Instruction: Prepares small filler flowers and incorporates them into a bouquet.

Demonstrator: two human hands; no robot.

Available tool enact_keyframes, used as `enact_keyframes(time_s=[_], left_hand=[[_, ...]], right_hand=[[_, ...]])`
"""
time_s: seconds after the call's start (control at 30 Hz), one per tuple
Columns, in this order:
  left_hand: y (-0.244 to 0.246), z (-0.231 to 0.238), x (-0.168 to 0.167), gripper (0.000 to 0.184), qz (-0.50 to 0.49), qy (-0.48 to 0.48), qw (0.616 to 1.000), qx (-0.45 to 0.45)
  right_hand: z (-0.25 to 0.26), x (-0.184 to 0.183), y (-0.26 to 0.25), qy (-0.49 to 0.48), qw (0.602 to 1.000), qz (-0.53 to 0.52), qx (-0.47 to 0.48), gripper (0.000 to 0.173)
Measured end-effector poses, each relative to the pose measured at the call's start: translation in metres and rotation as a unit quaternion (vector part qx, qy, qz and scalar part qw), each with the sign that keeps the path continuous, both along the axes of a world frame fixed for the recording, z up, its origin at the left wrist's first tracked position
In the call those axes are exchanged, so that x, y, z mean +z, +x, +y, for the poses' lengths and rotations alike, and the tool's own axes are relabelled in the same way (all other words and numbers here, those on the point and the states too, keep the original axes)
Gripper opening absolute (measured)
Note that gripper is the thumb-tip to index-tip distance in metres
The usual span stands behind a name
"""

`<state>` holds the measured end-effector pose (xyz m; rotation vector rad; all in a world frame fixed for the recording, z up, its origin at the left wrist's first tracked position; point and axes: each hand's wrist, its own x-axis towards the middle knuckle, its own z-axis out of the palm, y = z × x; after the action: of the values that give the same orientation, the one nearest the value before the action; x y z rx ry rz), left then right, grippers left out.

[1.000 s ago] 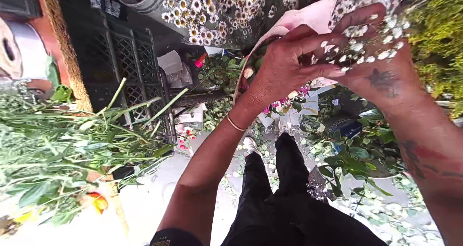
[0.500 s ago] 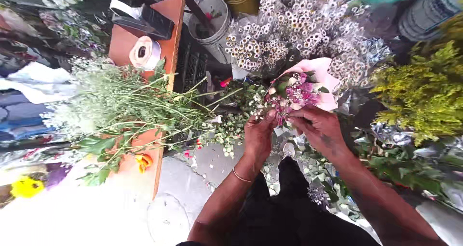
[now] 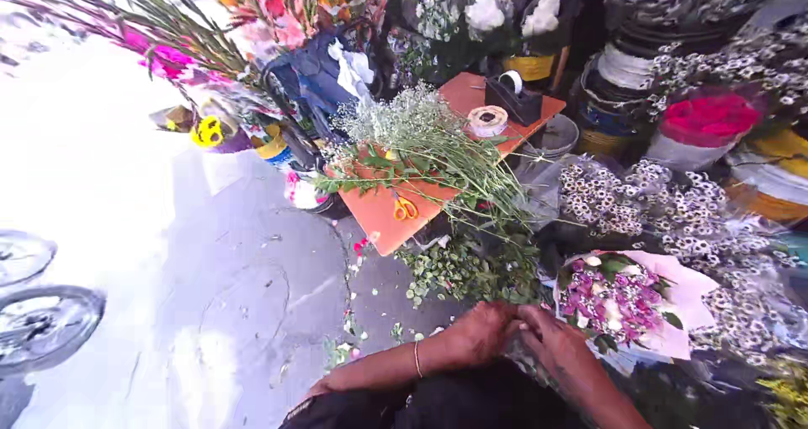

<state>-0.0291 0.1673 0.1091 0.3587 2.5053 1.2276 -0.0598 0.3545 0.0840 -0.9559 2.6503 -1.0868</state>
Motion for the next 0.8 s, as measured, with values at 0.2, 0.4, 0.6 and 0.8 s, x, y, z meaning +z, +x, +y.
enact_keyframes(time_s=[0.2,0.4,0.6,0.8], left_hand=[[0.050,-0.096,0.008,0.023,0.038,0.010,0.997,0.072],[0.098,-0.201,0.003,0.024,0.178,0.012,0.932,0.316],[0.101,-0.256,0.005,0.023,0.257,0.051,0.866,0.426],[0.089,-0.283,0.000,0.023,0.269,0.095,0.846,0.450]], right_hand=[[-0.099,0.022,-0.024,-0.031,0.935,-0.307,0.177,0.024],[-0.241,0.007,-0.083,-0.095,0.948,-0.204,0.224,0.025],[-0.359,-0.009,-0.107,0.301,0.953,0.006,-0.022,0.044],[-0.360,0.010,-0.096,0.390,0.920,-0.012,-0.038,0.044]])
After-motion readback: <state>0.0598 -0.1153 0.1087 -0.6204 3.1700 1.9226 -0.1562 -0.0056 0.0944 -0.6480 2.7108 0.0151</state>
